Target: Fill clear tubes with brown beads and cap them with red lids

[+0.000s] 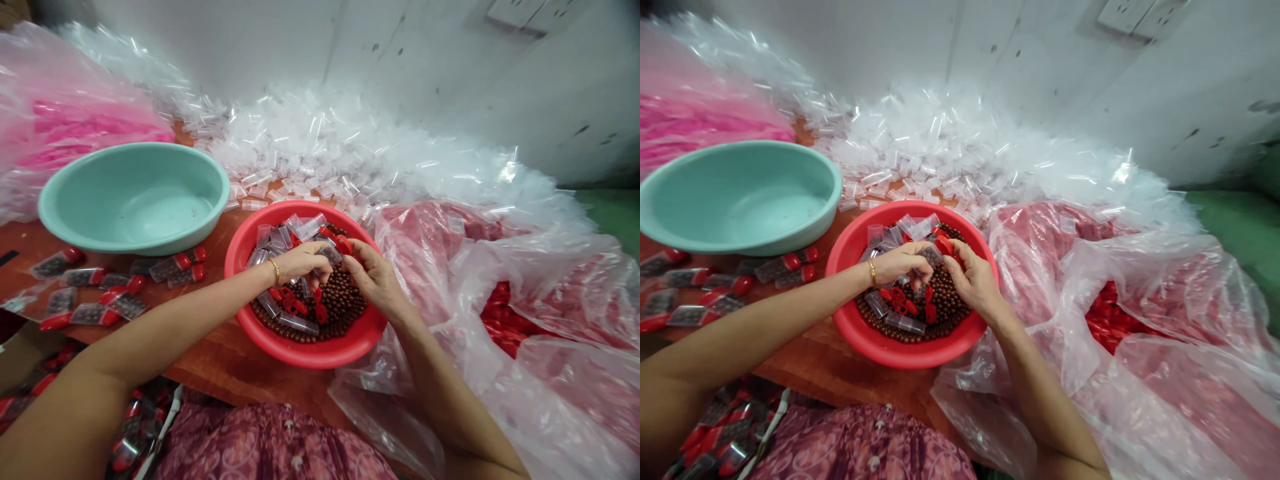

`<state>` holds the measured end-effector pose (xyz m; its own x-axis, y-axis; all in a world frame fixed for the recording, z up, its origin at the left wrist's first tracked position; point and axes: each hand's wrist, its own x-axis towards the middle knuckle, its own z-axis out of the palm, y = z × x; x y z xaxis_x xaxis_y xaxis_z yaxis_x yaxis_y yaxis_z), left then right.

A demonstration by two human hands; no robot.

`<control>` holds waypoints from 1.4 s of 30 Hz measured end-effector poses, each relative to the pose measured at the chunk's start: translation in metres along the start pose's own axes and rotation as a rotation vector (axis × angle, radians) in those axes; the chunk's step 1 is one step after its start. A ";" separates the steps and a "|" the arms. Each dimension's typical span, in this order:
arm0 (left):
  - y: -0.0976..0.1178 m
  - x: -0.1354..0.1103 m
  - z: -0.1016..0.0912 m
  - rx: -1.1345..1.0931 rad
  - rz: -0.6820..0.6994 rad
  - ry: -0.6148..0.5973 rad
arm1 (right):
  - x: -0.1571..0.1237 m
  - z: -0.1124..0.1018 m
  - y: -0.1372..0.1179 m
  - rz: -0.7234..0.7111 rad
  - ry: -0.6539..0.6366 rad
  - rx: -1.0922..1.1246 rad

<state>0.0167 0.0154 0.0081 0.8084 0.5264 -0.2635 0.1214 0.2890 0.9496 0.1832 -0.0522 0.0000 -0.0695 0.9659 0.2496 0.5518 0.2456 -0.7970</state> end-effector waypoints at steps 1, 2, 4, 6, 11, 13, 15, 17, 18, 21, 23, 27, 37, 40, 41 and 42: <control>0.001 0.000 0.000 0.001 -0.001 0.006 | 0.000 -0.001 0.001 -0.055 0.017 -0.074; 0.001 -0.001 0.001 0.000 0.000 0.013 | 0.000 -0.001 0.001 -0.106 0.026 -0.146; 0.001 -0.001 0.001 -0.003 0.008 0.024 | -0.001 -0.001 0.002 -0.185 0.021 -0.263; 0.001 -0.001 0.002 0.006 0.021 0.029 | -0.004 0.003 0.003 -0.230 0.023 -0.360; -0.002 -0.001 0.005 0.108 0.049 0.092 | -0.013 0.012 0.004 -0.279 0.080 -0.578; -0.003 -0.002 0.006 0.140 0.068 0.110 | -0.015 0.011 0.003 -0.333 0.073 -0.577; -0.003 -0.003 0.007 0.162 0.065 0.095 | -0.017 0.008 0.001 -0.388 0.059 -0.532; -0.004 -0.003 0.006 0.187 0.042 0.075 | -0.018 0.006 0.001 -0.430 0.048 -0.478; -0.004 -0.003 0.005 0.201 0.034 0.068 | -0.019 0.007 0.001 -0.446 0.046 -0.451; -0.007 -0.003 0.001 0.225 0.078 0.025 | -0.025 0.012 0.000 -0.477 0.043 -0.391; -0.009 -0.002 0.000 0.229 0.133 -0.013 | -0.029 0.014 -0.002 -0.485 0.045 -0.376; -0.009 0.000 0.004 0.213 0.172 -0.017 | -0.031 0.007 -0.012 -0.431 0.109 -0.339; -0.009 -0.002 0.011 0.601 0.163 -0.018 | 0.017 0.022 -0.008 0.224 0.204 0.314; -0.008 -0.005 0.016 0.717 0.146 -0.012 | 0.025 0.030 -0.006 0.323 0.078 0.359; -0.007 -0.006 0.017 0.753 0.142 -0.012 | 0.024 0.032 -0.006 0.337 0.039 0.334; -0.008 -0.007 0.018 0.793 0.138 -0.012 | 0.023 0.034 -0.006 0.344 0.005 0.299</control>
<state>0.0208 -0.0048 0.0054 0.8512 0.5064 -0.1378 0.3896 -0.4338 0.8124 0.1502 -0.0287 -0.0078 0.0806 0.9952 -0.0550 0.2779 -0.0754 -0.9577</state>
